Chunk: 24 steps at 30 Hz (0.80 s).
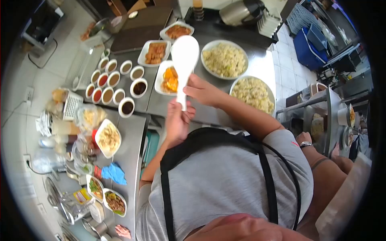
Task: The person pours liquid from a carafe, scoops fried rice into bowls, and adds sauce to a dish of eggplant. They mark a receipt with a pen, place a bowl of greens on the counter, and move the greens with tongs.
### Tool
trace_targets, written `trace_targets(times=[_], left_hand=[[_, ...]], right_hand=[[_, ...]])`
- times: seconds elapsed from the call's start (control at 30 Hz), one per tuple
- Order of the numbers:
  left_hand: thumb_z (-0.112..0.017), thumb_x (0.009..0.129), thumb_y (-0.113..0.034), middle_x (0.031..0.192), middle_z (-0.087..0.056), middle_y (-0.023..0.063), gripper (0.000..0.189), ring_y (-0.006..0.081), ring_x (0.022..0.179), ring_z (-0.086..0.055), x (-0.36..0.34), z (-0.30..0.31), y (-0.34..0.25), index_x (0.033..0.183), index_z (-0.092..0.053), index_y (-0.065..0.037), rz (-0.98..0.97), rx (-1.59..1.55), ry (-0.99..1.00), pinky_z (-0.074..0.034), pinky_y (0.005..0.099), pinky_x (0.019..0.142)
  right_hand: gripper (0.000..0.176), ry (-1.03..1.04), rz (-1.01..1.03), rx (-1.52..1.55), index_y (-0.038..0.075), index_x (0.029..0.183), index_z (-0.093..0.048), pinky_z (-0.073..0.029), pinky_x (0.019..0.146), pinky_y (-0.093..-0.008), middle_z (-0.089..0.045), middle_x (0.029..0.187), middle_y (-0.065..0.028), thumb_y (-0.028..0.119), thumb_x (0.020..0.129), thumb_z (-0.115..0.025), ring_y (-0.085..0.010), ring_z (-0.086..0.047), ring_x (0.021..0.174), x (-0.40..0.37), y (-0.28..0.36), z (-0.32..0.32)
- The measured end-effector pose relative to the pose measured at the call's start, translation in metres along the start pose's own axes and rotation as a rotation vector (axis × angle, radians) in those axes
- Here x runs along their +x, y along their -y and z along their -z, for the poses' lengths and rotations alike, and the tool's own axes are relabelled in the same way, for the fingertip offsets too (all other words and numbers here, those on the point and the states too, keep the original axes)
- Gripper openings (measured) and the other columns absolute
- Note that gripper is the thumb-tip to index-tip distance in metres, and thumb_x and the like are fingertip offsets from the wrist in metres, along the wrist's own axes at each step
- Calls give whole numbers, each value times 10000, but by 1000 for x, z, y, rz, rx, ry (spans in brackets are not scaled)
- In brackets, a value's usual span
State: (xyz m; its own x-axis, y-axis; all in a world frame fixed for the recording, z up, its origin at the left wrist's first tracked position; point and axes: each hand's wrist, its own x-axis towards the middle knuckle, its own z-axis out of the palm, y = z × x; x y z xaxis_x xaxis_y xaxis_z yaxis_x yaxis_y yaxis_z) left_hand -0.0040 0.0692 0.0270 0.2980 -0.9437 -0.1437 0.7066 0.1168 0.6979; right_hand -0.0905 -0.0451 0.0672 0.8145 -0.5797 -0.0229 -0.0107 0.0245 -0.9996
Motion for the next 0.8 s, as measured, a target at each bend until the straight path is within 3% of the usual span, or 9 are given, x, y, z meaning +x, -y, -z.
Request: trace_targets(times=[0.07,0.2,0.27,0.33,0.37,0.4,0.43,0.6,0.8], left_hand=[[-376,882,-205,909,-522,78,217,163,703,-542,24,-12,5,1053,-390,-71,109,80,65,-430,241,594],[-388,873,-215,956,-516,84,248,188,735,-550,60,-9,-3,1074,-378,-69,311,259,153,-428,263,611],[-393,866,-221,971,-516,98,259,192,748,-549,85,1,-7,1079,-381,-75,425,329,148,-429,276,617],[-399,863,-247,969,-515,107,278,197,752,-548,106,7,-4,1081,-381,-76,576,262,146,-430,277,617],[-402,861,-260,967,-515,112,287,200,754,-548,117,7,-3,1082,-381,-76,643,227,147,-430,277,617],[-407,856,-285,964,-513,126,303,212,765,-545,126,4,1,1076,-384,-77,698,209,170,-435,283,626],[-408,855,-288,960,-512,127,309,214,771,-543,134,2,6,1075,-384,-72,750,202,188,-437,289,631],[-405,852,-301,942,-505,131,339,227,807,-531,168,-4,43,1062,-383,-36,903,181,158,-448,319,660],[-389,855,-299,945,-491,133,321,234,816,-525,179,-7,63,1005,-390,-16,949,149,189,-448,326,664]], right_hand=[[358,-115,-71,129,-35,1111,-347,-440,670,-257,-533,844,-95,107,793,-428,-145,-537,750,11,-7,21],[296,-198,-100,74,1,1095,-386,-425,585,-240,-529,753,-48,64,806,-398,-102,-509,661,39,-7,52],[324,-187,-29,-101,40,1127,-387,-425,541,-242,-521,693,-35,64,804,-396,-99,-508,606,40,11,85],[380,-477,-86,-412,88,1173,-372,-427,555,-247,-522,676,-45,59,795,-395,-104,-515,611,31,2,120],[434,-668,-66,-751,161,1205,-363,-439,591,-287,-556,713,-91,60,784,-403,-185,-557,638,25,-3,138],[479,-760,-198,-922,220,1222,-358,-442,641,-335,-575,811,-136,54,775,-405,-271,-569,708,14,11,144],[497,-783,-272,-1061,285,1219,-359,-439,671,-372,-560,906,-147,62,777,-400,-313,-560,767,6,0,163],[525,-806,-664,-1352,321,1212,-369,-450,649,-368,-543,903,-114,56,760,-394,-267,-572,776,-19,-26,190],[492,-691,-803,-1438,293,1216,-375,-461,649,-374,-539,915,-131,75,775,-375,-282,-579,780,-18,-48,177]])
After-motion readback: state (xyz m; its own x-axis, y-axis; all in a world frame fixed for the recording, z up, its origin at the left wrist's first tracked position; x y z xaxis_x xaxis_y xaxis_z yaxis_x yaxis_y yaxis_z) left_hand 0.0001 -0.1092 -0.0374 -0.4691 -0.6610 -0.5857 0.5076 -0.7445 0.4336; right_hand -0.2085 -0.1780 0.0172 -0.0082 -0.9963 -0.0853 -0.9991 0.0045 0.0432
